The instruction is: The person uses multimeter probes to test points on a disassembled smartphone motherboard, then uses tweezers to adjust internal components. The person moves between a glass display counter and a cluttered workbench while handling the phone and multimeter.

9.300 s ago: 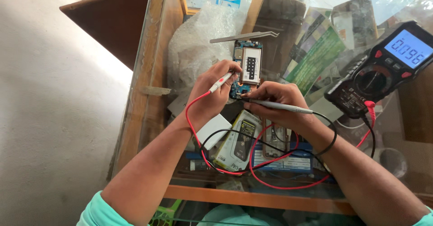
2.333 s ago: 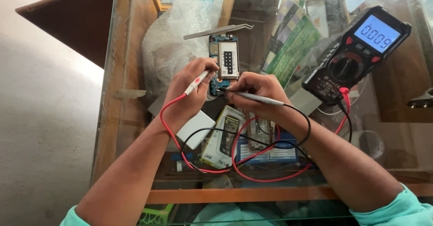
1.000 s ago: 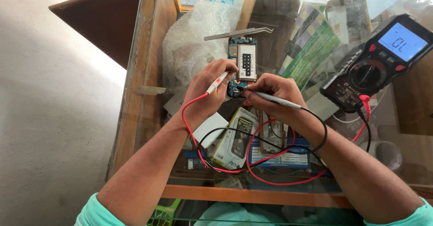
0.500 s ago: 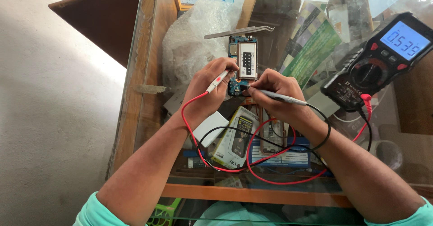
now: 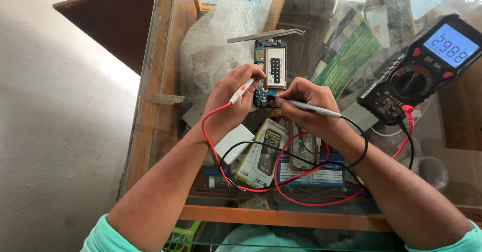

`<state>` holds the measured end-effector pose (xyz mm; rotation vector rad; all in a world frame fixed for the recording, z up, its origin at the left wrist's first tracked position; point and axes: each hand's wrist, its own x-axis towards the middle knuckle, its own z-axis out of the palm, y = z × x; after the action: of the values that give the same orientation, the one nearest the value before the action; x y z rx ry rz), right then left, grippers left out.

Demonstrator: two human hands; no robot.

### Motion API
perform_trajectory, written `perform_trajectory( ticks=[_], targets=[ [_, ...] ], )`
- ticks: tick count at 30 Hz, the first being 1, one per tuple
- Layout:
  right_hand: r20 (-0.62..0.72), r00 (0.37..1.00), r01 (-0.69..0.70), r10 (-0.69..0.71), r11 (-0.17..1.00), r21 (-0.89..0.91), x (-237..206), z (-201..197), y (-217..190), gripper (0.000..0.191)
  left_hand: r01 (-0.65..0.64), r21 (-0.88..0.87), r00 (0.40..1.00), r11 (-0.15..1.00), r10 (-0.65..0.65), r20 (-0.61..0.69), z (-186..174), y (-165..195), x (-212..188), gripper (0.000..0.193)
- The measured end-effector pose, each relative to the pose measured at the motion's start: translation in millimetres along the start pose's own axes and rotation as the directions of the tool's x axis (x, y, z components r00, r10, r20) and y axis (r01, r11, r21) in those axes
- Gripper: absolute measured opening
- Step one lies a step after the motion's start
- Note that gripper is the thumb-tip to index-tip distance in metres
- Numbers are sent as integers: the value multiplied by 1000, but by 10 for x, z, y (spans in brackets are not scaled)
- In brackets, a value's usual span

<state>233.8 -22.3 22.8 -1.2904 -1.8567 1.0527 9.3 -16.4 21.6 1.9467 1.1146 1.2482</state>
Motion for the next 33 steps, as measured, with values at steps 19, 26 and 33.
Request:
perform_trajectory(
  ticks=[19,26,33],
  targets=[
    [-3,1000,-25,25,992,125,0,53,-89,16,-16,21,1000,1000,16,-13,-5,-38,-15,9],
    [-4,1000,-21,23,963,269,19,-6,-118,14,-29,47,1000,998,30,-8,-9,-43,-10,9],
    [-96,974,-124,204,839,530,133,-198,-338,22,61,17,998,998,-61,-2,18,-33,16,13]
  ],
)
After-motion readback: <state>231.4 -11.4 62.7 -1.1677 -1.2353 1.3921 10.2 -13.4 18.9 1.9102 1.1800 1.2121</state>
